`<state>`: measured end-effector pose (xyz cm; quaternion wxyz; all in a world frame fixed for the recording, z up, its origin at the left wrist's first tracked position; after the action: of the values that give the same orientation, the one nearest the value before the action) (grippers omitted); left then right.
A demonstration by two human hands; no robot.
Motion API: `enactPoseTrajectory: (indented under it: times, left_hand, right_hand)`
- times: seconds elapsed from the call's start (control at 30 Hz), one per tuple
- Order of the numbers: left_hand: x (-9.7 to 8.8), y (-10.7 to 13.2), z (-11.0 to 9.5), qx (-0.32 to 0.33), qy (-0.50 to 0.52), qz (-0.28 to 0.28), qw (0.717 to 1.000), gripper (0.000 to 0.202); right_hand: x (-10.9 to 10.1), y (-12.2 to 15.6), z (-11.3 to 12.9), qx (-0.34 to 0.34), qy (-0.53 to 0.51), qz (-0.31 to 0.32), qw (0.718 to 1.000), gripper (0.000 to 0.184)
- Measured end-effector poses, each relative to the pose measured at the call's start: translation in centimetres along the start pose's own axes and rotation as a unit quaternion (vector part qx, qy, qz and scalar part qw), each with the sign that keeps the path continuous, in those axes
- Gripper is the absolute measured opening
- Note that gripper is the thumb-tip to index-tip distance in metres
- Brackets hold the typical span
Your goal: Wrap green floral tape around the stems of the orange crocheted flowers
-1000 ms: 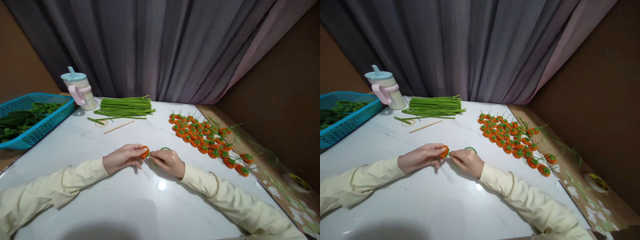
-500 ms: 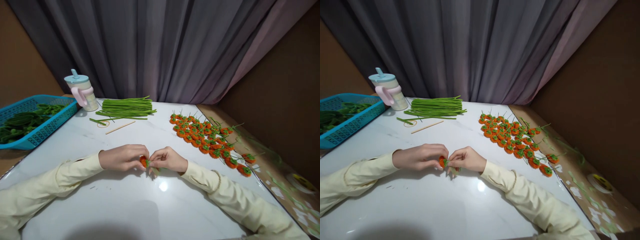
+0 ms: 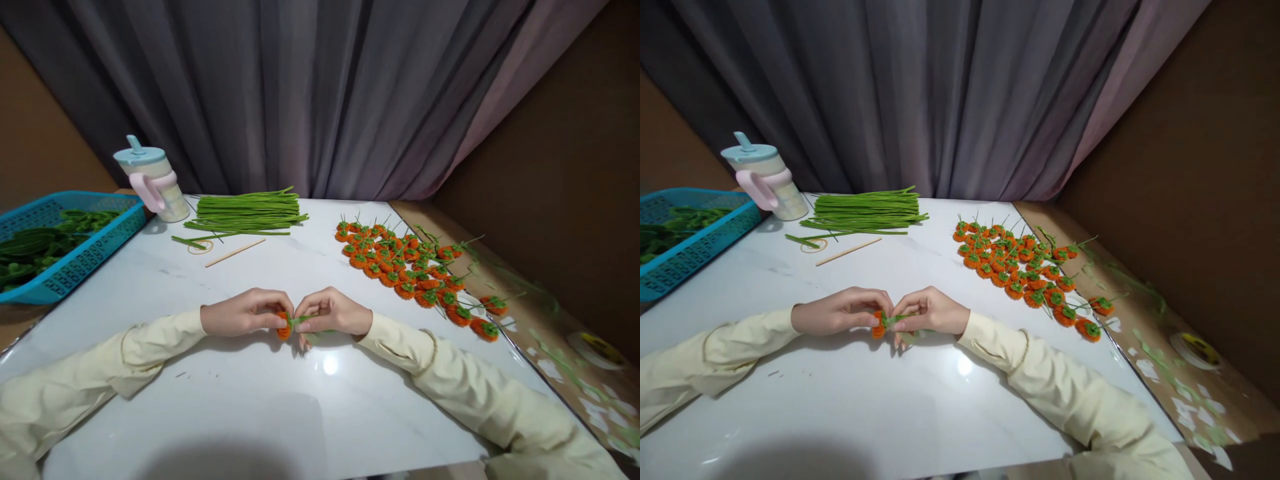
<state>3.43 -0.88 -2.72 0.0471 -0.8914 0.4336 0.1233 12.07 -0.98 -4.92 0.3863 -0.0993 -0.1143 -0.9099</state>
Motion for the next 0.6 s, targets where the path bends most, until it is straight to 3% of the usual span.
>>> enactPoseTrajectory:
  times: [0.33,0.5,0.6]
  left_hand:
    - [-0.6,-0.3,2.3,-0.075,0.121,-0.063,0.988,0.031]
    - [0.2,-0.2,3.6,-0.142,0.278,-0.059,0.948,0.035]
    - [0.5,-0.1,3.9,-0.166,0.312,-0.057,0.934,0.034]
  right_hand:
    - [0.0,-0.1,0.2,-0.012,-0.022,-0.007,1.0,0.029]
    - [-0.2,-0.1,0.2,-0.033,-0.013,-0.02,0.999,0.027]
    - [-0.4,-0.1,0.3,-0.051,0.002,-0.036,0.998,0.026]
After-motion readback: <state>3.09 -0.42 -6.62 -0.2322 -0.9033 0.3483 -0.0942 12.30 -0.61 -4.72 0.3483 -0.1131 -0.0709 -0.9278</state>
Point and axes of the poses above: each hand's wrist, its own y-axis away from the middle knuckle, its own x-axis out of the palm, z = x × y, the point moved 8 cm from there along -y, towards the middle knuckle, and after that the axes turned 7 degrees about -z, right-handed, at the moved point
